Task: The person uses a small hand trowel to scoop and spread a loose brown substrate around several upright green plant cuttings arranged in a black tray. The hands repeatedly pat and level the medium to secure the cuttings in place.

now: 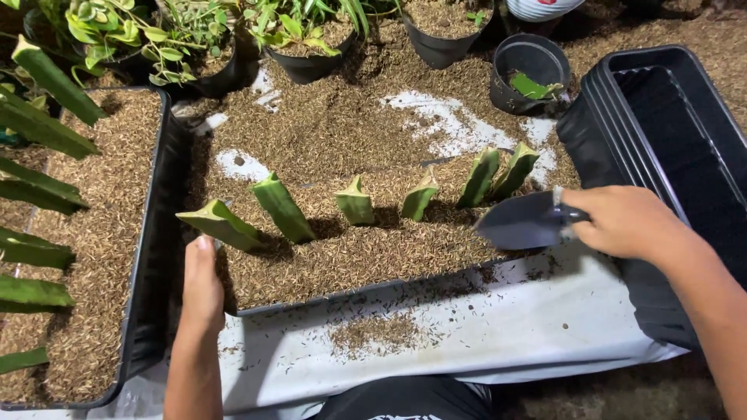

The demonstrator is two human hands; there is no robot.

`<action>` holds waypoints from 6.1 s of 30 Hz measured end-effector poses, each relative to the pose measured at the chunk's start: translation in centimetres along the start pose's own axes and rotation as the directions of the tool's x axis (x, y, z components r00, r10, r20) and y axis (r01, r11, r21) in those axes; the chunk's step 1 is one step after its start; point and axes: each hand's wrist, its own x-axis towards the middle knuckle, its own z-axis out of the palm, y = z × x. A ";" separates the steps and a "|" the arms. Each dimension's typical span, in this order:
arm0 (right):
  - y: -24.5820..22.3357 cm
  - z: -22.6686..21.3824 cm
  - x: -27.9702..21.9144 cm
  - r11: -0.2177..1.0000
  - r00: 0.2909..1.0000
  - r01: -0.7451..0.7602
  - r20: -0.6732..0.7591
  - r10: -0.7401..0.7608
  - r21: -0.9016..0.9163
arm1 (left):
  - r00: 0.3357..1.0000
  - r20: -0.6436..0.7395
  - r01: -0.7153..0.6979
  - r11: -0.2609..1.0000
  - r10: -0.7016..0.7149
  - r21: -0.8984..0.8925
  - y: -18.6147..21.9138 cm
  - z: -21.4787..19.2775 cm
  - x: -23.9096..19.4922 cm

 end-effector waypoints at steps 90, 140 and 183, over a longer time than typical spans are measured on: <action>-4.9 -6.5 7.5 0.963 0.858 0.161 0.451 -0.246 0.218 | 0.761 0.562 0.185 0.939 -0.323 0.290 9.9 0.0 9.4; -14.7 -11.5 8.3 0.777 0.822 0.545 0.020 -0.569 -0.315 | 0.529 0.797 0.073 0.951 -0.292 0.300 6.6 1.9 12.2; -27.4 -12.9 15.3 0.433 0.511 0.657 -0.059 -0.858 -0.618 | 0.447 0.793 -0.430 0.677 -0.415 0.597 11.7 4.2 8.9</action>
